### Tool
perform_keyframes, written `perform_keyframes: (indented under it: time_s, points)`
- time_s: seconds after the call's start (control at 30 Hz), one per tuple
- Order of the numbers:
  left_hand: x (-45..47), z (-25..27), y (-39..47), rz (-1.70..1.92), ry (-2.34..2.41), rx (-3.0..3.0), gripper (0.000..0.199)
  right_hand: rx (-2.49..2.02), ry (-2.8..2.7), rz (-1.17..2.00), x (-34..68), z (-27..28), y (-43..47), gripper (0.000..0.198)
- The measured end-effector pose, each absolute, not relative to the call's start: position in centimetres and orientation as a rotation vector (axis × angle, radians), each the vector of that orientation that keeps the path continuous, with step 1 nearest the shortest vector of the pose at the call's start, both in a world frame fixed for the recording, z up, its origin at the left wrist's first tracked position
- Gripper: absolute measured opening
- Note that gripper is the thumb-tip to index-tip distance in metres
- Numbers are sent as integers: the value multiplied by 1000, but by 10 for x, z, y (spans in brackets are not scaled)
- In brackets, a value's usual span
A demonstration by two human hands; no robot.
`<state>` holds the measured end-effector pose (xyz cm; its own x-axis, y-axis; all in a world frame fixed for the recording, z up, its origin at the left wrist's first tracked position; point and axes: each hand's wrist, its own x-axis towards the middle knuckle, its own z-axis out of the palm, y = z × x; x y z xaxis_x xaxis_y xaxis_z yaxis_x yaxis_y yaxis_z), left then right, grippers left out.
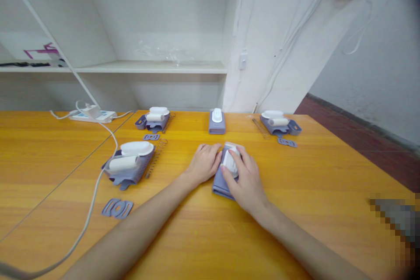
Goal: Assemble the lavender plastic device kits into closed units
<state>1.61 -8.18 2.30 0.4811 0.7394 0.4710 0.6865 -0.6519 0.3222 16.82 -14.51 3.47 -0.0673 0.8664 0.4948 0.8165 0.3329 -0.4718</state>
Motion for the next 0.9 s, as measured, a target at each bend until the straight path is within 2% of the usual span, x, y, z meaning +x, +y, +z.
perform_keyframes:
  time_s: [0.17, 0.53, 0.77, 0.9]
  points:
    - [18, 16, -77, 868, 1402, 2662, 30, -1617, -2046, -54, 157, 38, -147, 76]
    - [16, 22, -83, 968, 1266, 2605, 29, -1434, -2176, 24, 187, 42, -139, 39]
    - [11, 34, -89, 1006, 941, 2562, 47, -1183, -2055, 288, 192, 41, -136, 55]
    - [11, 33, -88, 1066, 893, 2514, 41, -1141, -2049, 338, 194, 42, -133, 61]
